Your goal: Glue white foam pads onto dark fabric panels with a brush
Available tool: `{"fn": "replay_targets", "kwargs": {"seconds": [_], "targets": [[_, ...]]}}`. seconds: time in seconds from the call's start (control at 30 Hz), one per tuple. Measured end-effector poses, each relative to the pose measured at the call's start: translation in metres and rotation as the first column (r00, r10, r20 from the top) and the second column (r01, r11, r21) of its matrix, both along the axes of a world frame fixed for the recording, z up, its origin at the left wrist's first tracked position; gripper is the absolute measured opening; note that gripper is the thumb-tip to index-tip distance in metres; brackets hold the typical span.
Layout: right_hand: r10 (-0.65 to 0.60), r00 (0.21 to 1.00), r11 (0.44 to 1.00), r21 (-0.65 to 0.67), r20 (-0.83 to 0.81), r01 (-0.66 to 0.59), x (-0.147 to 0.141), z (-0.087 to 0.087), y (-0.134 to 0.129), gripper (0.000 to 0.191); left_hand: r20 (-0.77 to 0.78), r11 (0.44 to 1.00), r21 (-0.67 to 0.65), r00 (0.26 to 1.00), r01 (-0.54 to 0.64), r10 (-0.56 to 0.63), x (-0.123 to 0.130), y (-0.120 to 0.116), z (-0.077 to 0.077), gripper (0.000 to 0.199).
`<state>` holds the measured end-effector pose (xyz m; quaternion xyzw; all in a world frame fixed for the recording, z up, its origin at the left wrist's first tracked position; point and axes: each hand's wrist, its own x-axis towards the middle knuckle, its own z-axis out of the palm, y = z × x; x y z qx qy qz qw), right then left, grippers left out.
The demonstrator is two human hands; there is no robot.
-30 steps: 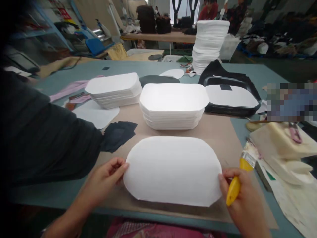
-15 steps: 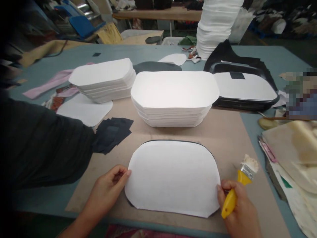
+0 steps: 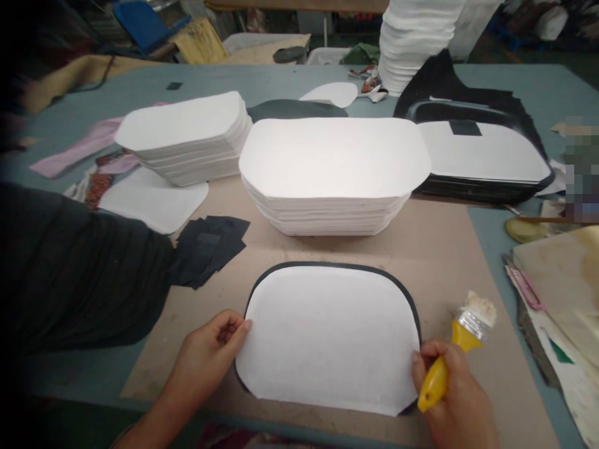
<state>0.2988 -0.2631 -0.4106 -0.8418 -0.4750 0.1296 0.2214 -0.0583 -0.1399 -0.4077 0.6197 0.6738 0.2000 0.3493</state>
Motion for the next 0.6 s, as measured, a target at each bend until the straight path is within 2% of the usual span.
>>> {"fn": "replay_targets", "kwargs": {"seconds": [0.23, 0.43, 0.6], "targets": [[0.054, 0.992, 0.996, -0.080, 0.115, -0.045, 0.019, -0.015, -0.002, 0.038, -0.036, 1.000, 0.009, 0.999, -0.002, 0.002, 0.008, -0.002, 0.008, 0.027], [0.125, 0.972, 0.992, -0.021, 0.200, -0.123, 0.002, -0.014, 0.001, 0.026, -0.118, 0.998, 0.048, 0.993, 0.034, -0.028, 0.005, -0.001, 0.006, 0.029], [0.148, 0.969, 0.988, -0.070, 0.198, -0.136, -0.009, -0.010, 0.009, 0.019, -0.167, 0.998, 0.042, 0.985, 0.051, -0.043, 0.007, 0.006, 0.011, 0.030]]}}
